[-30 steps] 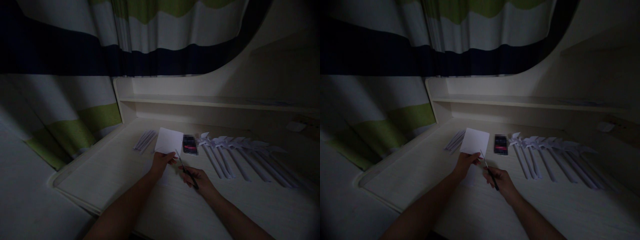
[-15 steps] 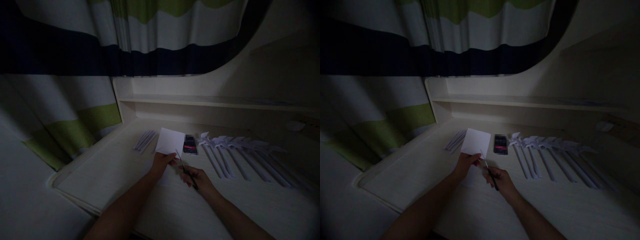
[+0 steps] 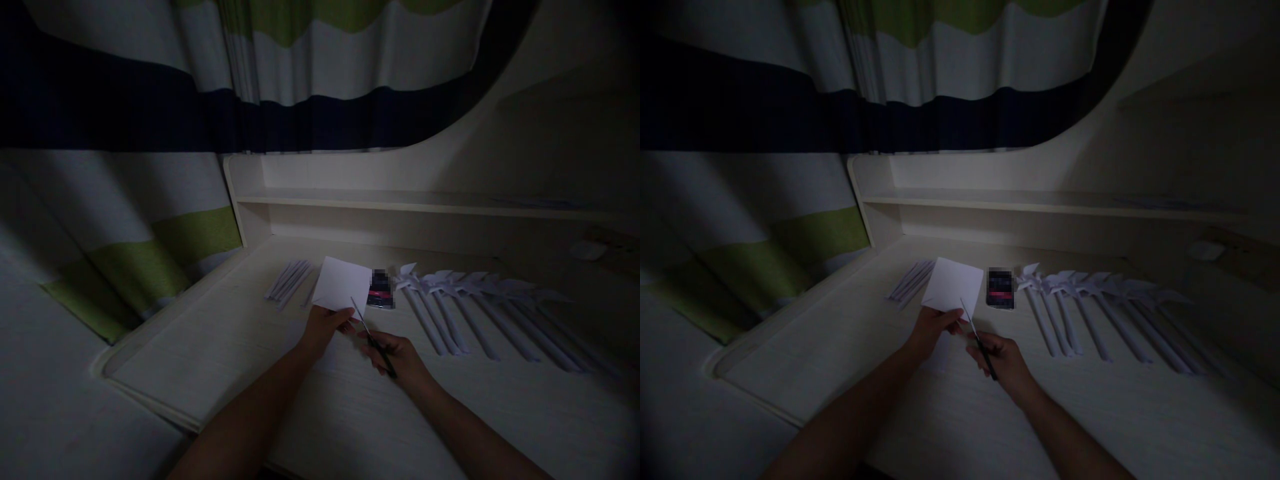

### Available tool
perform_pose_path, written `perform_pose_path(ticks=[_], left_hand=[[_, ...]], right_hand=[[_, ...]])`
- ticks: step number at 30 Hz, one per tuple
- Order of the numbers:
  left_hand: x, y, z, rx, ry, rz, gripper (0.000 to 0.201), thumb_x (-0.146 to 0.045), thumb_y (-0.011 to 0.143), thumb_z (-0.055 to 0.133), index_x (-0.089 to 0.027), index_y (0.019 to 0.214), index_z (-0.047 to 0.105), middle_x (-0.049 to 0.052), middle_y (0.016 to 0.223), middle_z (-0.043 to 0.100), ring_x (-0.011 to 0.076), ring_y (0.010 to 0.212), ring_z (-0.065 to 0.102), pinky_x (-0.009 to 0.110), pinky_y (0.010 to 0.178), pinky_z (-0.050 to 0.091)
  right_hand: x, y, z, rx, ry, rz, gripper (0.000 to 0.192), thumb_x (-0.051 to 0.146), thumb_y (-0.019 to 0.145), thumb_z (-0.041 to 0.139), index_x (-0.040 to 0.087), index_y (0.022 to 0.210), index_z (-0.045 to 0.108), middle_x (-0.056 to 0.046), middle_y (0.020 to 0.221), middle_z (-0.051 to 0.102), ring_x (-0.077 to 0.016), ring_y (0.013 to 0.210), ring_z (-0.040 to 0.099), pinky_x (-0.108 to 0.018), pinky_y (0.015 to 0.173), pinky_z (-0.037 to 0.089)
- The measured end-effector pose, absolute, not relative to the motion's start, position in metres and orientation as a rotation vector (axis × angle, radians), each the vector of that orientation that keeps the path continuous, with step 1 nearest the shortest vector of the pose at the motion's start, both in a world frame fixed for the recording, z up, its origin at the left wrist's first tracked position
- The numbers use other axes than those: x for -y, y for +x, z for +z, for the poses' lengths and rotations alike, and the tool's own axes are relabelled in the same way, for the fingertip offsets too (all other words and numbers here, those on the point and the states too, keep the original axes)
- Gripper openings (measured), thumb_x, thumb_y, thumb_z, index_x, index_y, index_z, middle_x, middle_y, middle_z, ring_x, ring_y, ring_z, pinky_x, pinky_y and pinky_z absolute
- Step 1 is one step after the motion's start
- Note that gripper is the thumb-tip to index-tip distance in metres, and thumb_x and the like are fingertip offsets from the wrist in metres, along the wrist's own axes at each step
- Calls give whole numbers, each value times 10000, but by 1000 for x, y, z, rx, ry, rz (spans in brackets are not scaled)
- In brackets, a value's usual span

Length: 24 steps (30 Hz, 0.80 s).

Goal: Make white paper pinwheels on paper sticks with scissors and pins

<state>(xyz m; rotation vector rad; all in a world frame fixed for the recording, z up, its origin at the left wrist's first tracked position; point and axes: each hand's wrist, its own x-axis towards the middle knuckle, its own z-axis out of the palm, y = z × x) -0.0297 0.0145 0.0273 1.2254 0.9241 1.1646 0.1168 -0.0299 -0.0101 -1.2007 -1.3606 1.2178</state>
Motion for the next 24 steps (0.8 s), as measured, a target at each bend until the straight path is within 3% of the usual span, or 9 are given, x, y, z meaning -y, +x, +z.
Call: perform_pose_path(ticks=[24], left_hand=[[-13,-30,25,-883,1260,1123,211,-303,633,619,-93,614,621,52,560,624,94,422,508,205,430,393]], right_hand=[[33,114,-2,1348,-1203,1208,446,439,556,648,126,873,650,66,401,434,-54,333,350,-199,341,300]])
